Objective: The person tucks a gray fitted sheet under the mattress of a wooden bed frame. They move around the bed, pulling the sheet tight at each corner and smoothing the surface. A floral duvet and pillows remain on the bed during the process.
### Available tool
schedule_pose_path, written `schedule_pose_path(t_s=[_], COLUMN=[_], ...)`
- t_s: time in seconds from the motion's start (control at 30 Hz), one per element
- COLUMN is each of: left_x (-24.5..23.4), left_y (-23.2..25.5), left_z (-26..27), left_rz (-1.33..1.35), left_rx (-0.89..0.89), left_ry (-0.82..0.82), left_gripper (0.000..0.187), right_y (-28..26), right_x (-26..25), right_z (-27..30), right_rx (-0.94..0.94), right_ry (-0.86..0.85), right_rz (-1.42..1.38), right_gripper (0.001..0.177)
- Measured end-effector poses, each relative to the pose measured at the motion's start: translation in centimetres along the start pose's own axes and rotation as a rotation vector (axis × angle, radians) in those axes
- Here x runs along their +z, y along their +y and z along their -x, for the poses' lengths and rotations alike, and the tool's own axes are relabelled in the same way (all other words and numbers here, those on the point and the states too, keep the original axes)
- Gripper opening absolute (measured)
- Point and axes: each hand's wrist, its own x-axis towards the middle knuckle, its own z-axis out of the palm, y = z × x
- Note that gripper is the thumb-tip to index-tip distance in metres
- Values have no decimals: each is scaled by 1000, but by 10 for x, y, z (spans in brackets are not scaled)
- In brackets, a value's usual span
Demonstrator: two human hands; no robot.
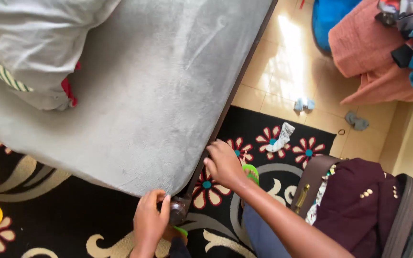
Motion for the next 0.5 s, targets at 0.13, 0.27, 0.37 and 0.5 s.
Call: schedule_pose_path(t_s=[0.13,0.27,0.37,0.5], left_x=[28,73,88,109], left_y=[78,89,64,49], left_z=[-52,-100,-107,-83], left_rz=[-234,-551,-624,-660], left_rx=[353,366,540,608], left_ry=[161,111,96,18], left_gripper=[46,34,10,7], right_y=[24,41,41,39], right_x=[-2,20,20,9], right_z=[-52,-83,-64,-26], right_rx=[829,429,350,588], right_ry=[-70,239,272,120], right_rz=[-709,-400,-311,-501], right_gripper=[49,41,40,38])
